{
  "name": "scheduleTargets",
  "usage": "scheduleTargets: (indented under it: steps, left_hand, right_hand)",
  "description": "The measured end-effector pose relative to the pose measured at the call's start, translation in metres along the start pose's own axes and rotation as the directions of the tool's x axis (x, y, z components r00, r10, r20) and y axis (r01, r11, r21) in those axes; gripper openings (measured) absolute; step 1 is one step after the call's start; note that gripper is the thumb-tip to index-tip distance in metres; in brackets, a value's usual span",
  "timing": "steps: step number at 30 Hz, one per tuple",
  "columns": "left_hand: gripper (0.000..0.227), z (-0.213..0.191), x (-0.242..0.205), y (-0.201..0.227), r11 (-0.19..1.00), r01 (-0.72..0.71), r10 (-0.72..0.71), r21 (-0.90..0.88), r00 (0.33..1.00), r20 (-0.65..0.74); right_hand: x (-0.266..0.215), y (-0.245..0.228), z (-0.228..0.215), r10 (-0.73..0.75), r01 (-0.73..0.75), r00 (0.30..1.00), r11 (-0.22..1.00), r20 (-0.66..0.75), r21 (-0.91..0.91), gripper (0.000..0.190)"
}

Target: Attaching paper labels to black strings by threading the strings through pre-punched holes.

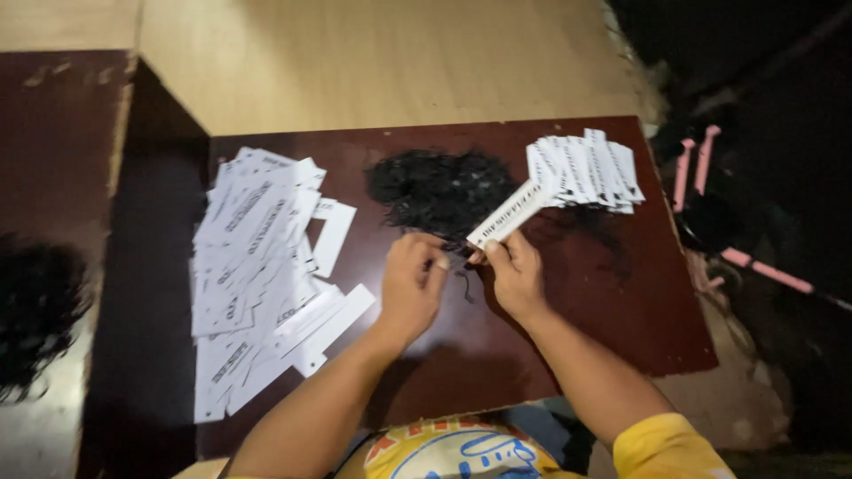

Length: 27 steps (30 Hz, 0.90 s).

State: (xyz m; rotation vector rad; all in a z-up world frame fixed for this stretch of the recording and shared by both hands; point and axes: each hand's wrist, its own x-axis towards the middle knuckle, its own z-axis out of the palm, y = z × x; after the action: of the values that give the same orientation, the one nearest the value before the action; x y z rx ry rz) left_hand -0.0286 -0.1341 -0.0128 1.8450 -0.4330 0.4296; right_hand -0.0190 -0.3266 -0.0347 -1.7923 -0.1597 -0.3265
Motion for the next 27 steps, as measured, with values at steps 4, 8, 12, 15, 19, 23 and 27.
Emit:
scheduleTargets:
  steps: [4, 8, 12, 15, 19, 23, 27]
  left_hand:
    - [0.014, -0.009, 0.008, 0.011, 0.977, 0.169, -0.185, -0.127, 0.974, -0.13]
    - [0.014, -0.025, 0.019, 0.004, 0.854, 0.278, -0.448, -0.439, 0.823, -0.349]
    - [0.012, -0.042, 0.032, -0.006, 0.677, 0.279, -0.645, -0.681, 0.671, -0.366]
    - [0.014, -0.045, 0.033, -0.01, 0.389, 0.132, -0.706, -0.912, 0.679, -0.204]
    - [0.015, -0.03, 0.022, -0.035, 0.245, 0.245, -0.633, -0.938, 0.773, 0.036]
    - [0.009, -0.004, 0.005, -0.04, 0.409, 0.493, -0.583, -0.767, 0.789, 0.196]
    - [0.007, 0.01, -0.008, -0.033, 0.555, 0.613, -0.524, -0.563, 0.783, 0.335]
  right_hand:
    - [0.011, 0.002, -0.003, 0.109, -0.091, 0.985, 0.987, -0.134, 0.136, 0.01]
    - [0.019, -0.008, -0.009, 0.191, -0.165, 0.966, 0.975, -0.176, 0.151, 0.011]
    - [0.019, -0.003, -0.008, 0.191, -0.181, 0.974, 0.979, -0.123, 0.089, 0.011]
    - [0.017, -0.001, -0.005, 0.248, -0.237, 0.964, 0.965, -0.096, 0.108, 0.009]
    - [0.022, -0.016, -0.004, 0.286, -0.256, 0.95, 0.943, -0.126, 0.212, 0.008]
    - [0.029, -0.015, -0.015, 0.297, -0.233, 0.937, 0.924, -0.186, 0.303, 0.008]
    - [0.036, 0.006, -0.029, 0.291, -0.187, 0.914, 0.92, -0.281, 0.343, 0.006]
